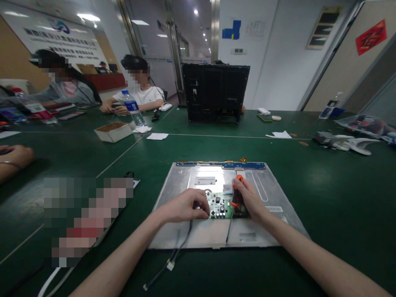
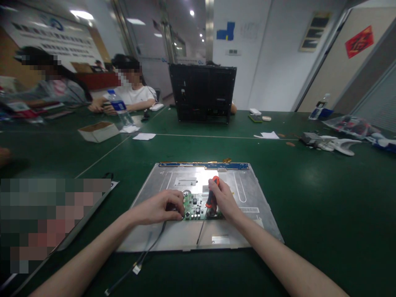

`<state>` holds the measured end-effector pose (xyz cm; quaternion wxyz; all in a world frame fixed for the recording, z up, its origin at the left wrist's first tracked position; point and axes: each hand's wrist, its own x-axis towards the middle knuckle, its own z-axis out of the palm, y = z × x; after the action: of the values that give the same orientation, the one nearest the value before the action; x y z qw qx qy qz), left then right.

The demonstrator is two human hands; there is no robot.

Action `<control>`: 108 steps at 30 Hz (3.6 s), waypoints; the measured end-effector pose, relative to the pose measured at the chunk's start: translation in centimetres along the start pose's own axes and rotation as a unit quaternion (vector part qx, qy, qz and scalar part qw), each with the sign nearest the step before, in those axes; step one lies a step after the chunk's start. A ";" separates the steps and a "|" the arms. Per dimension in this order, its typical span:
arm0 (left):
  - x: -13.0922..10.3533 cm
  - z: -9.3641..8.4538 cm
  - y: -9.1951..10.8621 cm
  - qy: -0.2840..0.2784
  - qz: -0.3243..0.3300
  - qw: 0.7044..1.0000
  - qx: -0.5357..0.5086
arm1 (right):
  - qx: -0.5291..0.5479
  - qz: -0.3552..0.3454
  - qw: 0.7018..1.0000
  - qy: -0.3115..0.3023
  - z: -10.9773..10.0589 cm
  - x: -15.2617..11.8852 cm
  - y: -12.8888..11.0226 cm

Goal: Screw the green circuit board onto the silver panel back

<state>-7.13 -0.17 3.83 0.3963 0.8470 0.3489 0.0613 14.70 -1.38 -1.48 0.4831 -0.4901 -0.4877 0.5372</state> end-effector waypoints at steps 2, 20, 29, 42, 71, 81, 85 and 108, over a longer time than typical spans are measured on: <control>0.0 0.0 0.0 -0.001 -0.001 1.000 0.000 | -0.001 -0.007 1.000 0.002 -0.1 0.1 -0.1; -0.2 0.1 -0.5 -0.013 -0.018 0.999 -0.023 | -0.367 -0.360 0.840 -0.176 3.1 -0.3 -10.3; -0.3 0.0 -0.2 -0.004 -0.020 1.000 -0.014 | -0.384 -0.353 0.829 -0.201 2.8 0.5 -9.7; -0.2 0.2 -0.5 -0.003 -0.022 1.000 -0.009 | -0.421 -0.354 0.809 -0.209 3.1 0.3 -9.4; 0.0 0.3 -1.2 -0.010 0.016 0.999 -0.031 | -0.486 -0.356 0.749 -0.275 1.9 -0.7 -11.7; -0.2 0.5 -1.4 -0.005 -0.002 0.999 -0.049 | -0.528 -0.374 0.720 -0.253 2.4 -1.3 -11.6; -0.2 0.5 -1.5 -0.008 0.001 0.999 -0.051 | -0.528 -0.376 0.716 -0.258 2.3 -1.4 -11.8; -0.2 0.4 -1.3 0.002 -0.001 0.999 -0.037 | -0.528 -0.368 0.714 -0.275 1.9 -1.9 -12.5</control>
<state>-7.80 -0.01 2.68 0.4263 0.8316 0.3478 0.0754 13.38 -2.62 11.15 0.1495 -0.2780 -0.9452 0.0831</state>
